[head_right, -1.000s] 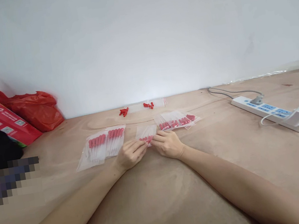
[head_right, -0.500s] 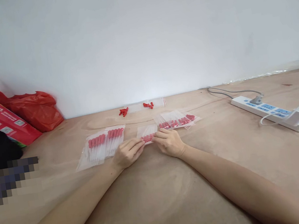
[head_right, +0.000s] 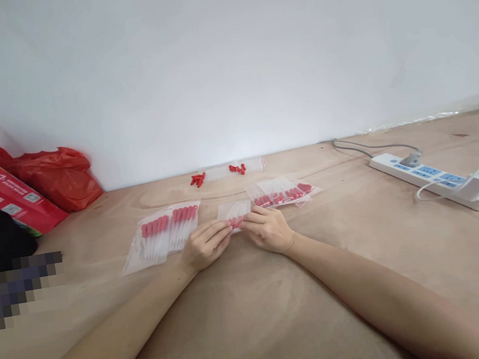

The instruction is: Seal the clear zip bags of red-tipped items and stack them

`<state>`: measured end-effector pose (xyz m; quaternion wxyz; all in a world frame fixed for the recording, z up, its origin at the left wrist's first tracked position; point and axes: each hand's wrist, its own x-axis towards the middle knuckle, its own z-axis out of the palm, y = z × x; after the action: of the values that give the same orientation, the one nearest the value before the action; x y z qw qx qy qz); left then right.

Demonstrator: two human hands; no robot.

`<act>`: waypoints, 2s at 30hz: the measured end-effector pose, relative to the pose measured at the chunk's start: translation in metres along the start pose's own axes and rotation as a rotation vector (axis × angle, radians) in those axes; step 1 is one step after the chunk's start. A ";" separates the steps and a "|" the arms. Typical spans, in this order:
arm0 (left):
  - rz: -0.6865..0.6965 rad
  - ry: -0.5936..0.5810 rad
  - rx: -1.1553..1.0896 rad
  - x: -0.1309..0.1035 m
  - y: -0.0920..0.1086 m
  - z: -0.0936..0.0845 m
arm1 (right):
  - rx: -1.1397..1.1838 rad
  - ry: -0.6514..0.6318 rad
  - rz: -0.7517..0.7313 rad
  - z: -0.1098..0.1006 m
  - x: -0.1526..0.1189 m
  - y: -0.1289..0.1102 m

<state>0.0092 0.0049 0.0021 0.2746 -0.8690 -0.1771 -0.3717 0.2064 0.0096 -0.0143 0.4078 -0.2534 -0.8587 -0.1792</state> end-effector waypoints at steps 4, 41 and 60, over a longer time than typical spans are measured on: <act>0.005 -0.003 0.005 0.001 0.002 0.001 | 0.033 -0.008 0.009 0.001 0.001 -0.002; -0.114 -0.007 -0.060 -0.008 -0.010 -0.015 | 0.114 0.025 0.130 0.000 -0.002 0.009; -0.119 -0.044 -0.129 -0.010 -0.007 -0.011 | -0.058 0.058 0.019 0.009 0.013 -0.013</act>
<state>-0.0069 0.0026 0.0039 0.1915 -0.8808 -0.2101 -0.3787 0.1857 0.0075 -0.0107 0.4269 -0.2679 -0.8384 -0.2075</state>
